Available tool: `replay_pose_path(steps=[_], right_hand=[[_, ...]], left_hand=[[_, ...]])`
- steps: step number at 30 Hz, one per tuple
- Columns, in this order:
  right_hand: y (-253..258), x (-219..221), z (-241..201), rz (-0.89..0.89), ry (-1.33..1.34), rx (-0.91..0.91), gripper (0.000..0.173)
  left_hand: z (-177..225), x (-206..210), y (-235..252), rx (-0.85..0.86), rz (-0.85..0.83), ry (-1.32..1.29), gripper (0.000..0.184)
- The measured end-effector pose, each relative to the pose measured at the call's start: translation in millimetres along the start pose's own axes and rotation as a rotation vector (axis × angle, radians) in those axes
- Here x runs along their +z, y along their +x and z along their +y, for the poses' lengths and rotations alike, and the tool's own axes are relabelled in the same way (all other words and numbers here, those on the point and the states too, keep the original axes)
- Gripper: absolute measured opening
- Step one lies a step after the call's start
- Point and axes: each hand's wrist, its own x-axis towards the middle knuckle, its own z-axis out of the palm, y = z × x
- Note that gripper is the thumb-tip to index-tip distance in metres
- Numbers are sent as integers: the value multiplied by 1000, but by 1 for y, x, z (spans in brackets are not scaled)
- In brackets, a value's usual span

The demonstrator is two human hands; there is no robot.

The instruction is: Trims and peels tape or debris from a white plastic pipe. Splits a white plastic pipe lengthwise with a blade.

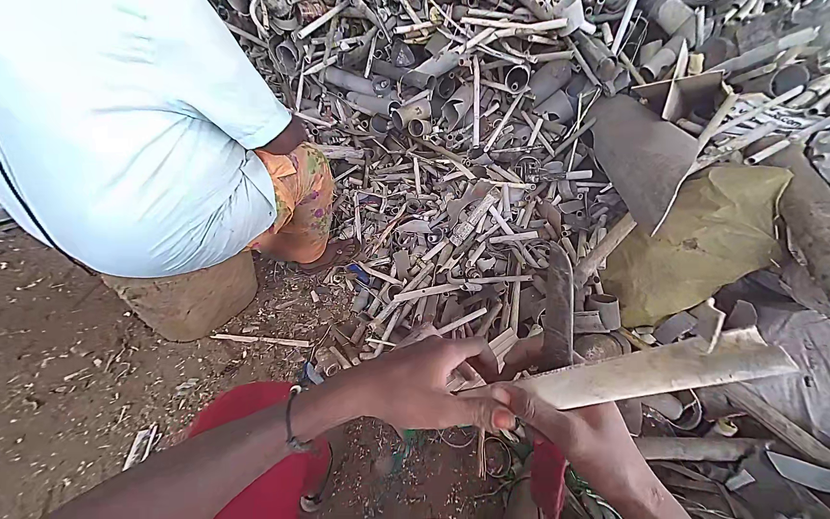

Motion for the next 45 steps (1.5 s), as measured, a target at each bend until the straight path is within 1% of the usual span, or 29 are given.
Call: replay_pose_path(steps=[1,2,4,5,7,8,9,10,11,12,14,15,17,18,20,22,24,26,29,31,37,40,45], right_hand=[[-1,6,-1,2,19,13,37],[-1,9,-4,19,38,39,46],[2,6,-9,71,93,116,63],[4,1,-11,79,101,167,65],[7,-12,-10,49,98,239,54],[6,-19,-8,20,79,260,53],[4,-24,-6,-25,51,274,59],[2,-27,-3,-82,6,291,64],[-3,-27,-2,-136,-58,306,65],[-7,-25,-1,-174,-140,325,62],[-17,-15,-1,-241,-371,296,44],[-22,-9,-1,-262,-492,255,40],[-30,3,-5,-238,-666,137,42],[-32,8,-4,-201,-740,36,44],[-30,10,2,-105,-924,-178,47],[-24,8,10,9,-1111,-345,50],[-18,3,15,93,-1223,-461,49],[-13,-3,17,97,-1260,-562,49],[-10,-9,15,60,-1301,-699,46],[-12,-10,10,52,-1341,-742,45],[-15,-12,-3,20,-1412,-790,43],[-14,-10,1,27,-1379,-794,42],[-13,-5,7,33,-1343,-793,41]], left_hand=[[4,4,3,0,-30,-61,45],[7,8,5,-3,-19,-123,40],[12,7,7,-15,83,-258,35],[14,4,7,-33,152,-331,38],[20,-9,5,-103,274,-424,54],[21,-16,4,-126,337,-448,60],[21,-22,3,-139,412,-466,59],[19,-25,3,-140,494,-475,52],[16,-29,4,-128,569,-489,43],[12,-31,6,-108,636,-521,30],[7,-34,7,-65,721,-647,2],[7,-35,8,-62,750,-727,12],[9,-37,7,-74,729,-840,34],[9,-37,8,-68,706,-874,42],[8,-33,9,-56,667,-908,50],[7,-28,9,-76,634,-908,51],[7,-23,9,-118,620,-886,49],[9,-20,7,-151,620,-860,47],[11,-15,3,-144,608,-850,45],[12,-13,1,-139,617,-850,43],[15,-15,-2,-110,667,-880,42],[15,-15,-2,-112,657,-876,43],[15,-9,0,-104,663,-834,37]])
